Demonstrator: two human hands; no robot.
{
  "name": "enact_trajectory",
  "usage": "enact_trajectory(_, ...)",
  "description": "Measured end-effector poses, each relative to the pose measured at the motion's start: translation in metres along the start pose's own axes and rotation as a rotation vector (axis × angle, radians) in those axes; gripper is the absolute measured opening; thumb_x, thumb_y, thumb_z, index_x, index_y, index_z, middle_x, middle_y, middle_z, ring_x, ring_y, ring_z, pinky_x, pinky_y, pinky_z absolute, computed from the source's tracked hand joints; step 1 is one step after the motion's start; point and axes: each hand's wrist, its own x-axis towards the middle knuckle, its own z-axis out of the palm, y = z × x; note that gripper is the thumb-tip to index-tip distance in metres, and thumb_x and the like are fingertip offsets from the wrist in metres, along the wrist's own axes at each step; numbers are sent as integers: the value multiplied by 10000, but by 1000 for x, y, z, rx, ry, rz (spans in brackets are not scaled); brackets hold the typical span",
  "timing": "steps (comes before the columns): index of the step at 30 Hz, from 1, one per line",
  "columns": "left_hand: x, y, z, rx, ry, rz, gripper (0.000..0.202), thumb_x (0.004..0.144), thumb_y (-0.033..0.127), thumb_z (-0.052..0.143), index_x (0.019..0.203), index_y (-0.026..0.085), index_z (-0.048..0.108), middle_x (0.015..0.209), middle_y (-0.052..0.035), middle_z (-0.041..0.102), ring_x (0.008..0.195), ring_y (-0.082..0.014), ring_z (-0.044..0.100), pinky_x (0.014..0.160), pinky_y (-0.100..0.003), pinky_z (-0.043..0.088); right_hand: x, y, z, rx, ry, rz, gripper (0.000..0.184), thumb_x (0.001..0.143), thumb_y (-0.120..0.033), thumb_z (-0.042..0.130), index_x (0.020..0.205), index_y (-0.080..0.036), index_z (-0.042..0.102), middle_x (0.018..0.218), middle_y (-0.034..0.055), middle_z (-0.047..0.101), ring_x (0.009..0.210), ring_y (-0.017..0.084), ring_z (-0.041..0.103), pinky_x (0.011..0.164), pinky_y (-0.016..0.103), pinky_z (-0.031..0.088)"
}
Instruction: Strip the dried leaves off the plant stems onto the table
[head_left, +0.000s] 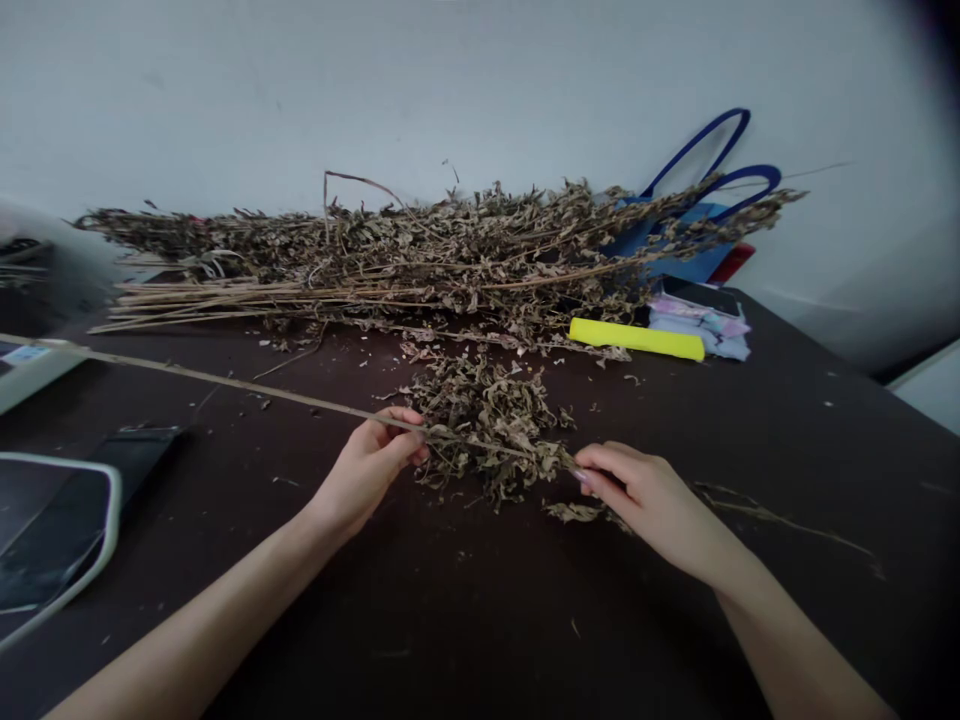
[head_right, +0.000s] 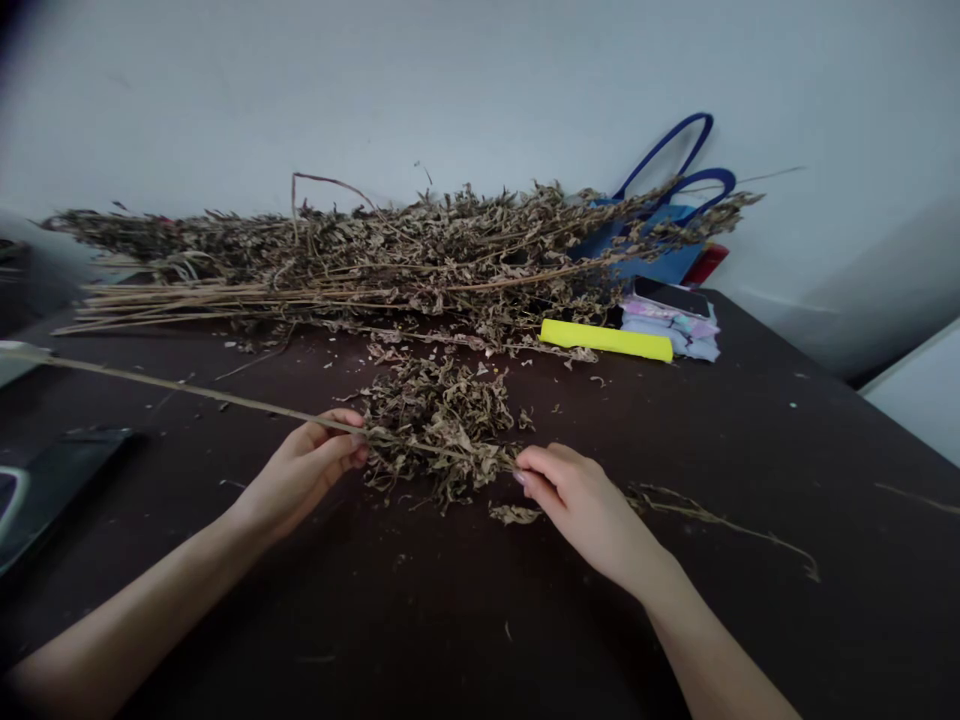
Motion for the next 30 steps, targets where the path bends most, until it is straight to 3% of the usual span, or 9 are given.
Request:
enact_trajectory(13,3,2,-4,111,-28,39,179,729,138,584,885,162,498,639,34,523,599,-90,485,611,-235,385,1,-1,3,20,6,-30,190,907,-286,398,856,-229,572,776,14,578,690,138,573,638,272,435)
enact_trajectory(21,0,5,-2,-68,-59,-48,219,712,160,649,902,160,539,717,12,551,685,-109,537,689,-262,415,3,0,2,20,19,-25,214,912,-304,373,839,-221,556,757,26,576,682,154,566,645,287,428)
enact_trajectory(30,0,5,-2,102,-47,14,202,721,128,580,912,151,518,646,18,543,614,-106,506,625,-256,392,2,1,2,23,9,-16,197,914,-292,382,853,-224,556,775,23,569,697,151,562,664,287,423)
